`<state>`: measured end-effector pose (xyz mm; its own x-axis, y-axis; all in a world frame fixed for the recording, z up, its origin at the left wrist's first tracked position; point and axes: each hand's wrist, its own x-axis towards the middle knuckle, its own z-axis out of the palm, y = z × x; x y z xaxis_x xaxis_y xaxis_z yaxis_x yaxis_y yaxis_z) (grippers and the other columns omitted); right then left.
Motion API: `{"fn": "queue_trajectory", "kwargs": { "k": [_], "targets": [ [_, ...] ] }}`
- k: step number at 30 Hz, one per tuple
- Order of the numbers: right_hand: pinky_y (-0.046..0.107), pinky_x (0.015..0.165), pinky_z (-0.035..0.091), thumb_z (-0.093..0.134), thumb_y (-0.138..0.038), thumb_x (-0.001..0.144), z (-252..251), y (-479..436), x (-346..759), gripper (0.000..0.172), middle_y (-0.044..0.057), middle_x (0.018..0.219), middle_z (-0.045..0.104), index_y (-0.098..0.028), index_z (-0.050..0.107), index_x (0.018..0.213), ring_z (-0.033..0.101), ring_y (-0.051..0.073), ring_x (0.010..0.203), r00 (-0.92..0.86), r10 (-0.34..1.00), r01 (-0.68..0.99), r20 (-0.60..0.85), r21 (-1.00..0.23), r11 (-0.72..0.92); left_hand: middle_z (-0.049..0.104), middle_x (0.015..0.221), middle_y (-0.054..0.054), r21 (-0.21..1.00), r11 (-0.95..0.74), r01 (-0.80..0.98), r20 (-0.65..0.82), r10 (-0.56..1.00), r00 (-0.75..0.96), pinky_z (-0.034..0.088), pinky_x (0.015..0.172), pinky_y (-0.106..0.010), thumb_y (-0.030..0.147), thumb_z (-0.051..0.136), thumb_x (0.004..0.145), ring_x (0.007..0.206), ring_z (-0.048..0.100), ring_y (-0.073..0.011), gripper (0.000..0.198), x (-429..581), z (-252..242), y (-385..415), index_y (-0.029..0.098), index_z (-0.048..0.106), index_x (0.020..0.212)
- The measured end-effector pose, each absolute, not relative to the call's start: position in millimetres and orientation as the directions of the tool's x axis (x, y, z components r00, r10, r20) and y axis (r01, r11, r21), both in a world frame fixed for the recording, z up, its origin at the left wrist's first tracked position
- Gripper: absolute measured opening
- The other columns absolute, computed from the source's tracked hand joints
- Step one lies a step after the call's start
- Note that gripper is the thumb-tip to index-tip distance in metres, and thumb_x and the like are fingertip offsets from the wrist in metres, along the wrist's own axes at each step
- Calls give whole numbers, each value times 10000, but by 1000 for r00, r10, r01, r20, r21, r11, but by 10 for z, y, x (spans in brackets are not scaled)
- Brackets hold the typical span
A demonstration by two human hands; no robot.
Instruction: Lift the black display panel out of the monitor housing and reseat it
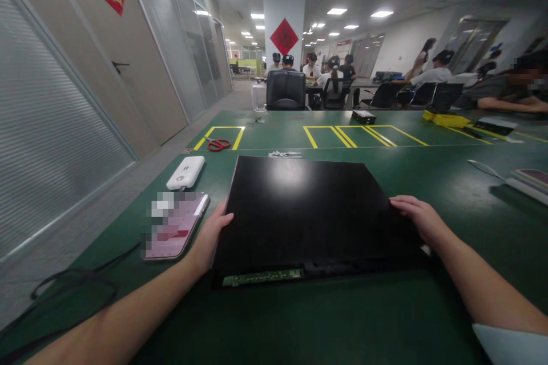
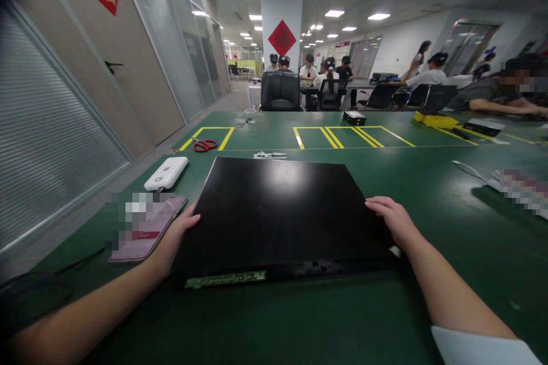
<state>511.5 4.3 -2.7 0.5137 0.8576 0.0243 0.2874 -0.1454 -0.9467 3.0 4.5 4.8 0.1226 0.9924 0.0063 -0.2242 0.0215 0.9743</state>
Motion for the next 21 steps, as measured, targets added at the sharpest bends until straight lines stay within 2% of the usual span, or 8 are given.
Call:
{"fn": "queue_trajectory", "kwargs": {
  "k": [3,7,10,13,15,18,21],
  "targets": [
    [323,725,558,835,-349,546,123,-23,5066,242,13,766,761,-252,773,760,709,230,791,508,854,46,-115,-986,-160,805,1242,-84,959,91,-268,-58,990,126,494,1130,-471,392,768,804,1249,693,-384,617,3,57,65,209,713,1391],
    [284,728,597,793,-282,657,362,-183,4910,200,15,894,815,-251,778,854,766,226,853,405,899,-228,-169,-971,-80,819,1201,-85,964,48,-260,-31,997,69,504,1108,-423,434,792,748,1221,704,-385,602,-31,50,96,176,773,1292],
    [384,773,652,721,-239,731,437,-272,4795,211,35,868,822,-245,778,934,795,279,846,349,846,-385,-403,-885,-263,825,1170,-86,957,85,-279,-70,996,63,571,1000,-415,434,780,744,1159,732,-384,648,-26,55,98,176,744,1337],
    [410,737,665,690,-164,743,428,-273,4731,243,59,781,805,-207,768,968,795,290,767,275,800,-388,-533,-823,-415,832,1133,-72,950,132,-284,-129,991,30,599,936,-403,427,746,761,1121,748,-368,593,-29,68,118,187,757,1303],
    [404,721,662,680,-144,740,427,-243,4725,249,62,750,793,-186,757,973,788,283,730,285,790,-387,-543,-819,-423,824,1168,-73,972,104,-210,-107,994,0,576,997,-429,440,705,798,1165,728,-367,516,-42,72,144,186,782,1241],
    [424,737,653,666,-186,745,462,-223,4796,168,89,741,775,-175,732,900,782,301,765,434,738,-389,-517,-846,-363,779,1307,-77,991,-91,95,87,995,45,461,1152,-495,453,704,830,1297,644,-388,454,-59,69,165,200,801,1194],
    [526,797,643,650,-254,738,486,-266,4957,78,111,747,749,-217,689,795,768,362,867,598,680,-314,-424,-905,-289,725,1406,-90,913,-271,304,226,958,176,363,1227,-507,489,629,924,1379,577,-374,463,-44,61,137,208,779,1261]
  ]
}}
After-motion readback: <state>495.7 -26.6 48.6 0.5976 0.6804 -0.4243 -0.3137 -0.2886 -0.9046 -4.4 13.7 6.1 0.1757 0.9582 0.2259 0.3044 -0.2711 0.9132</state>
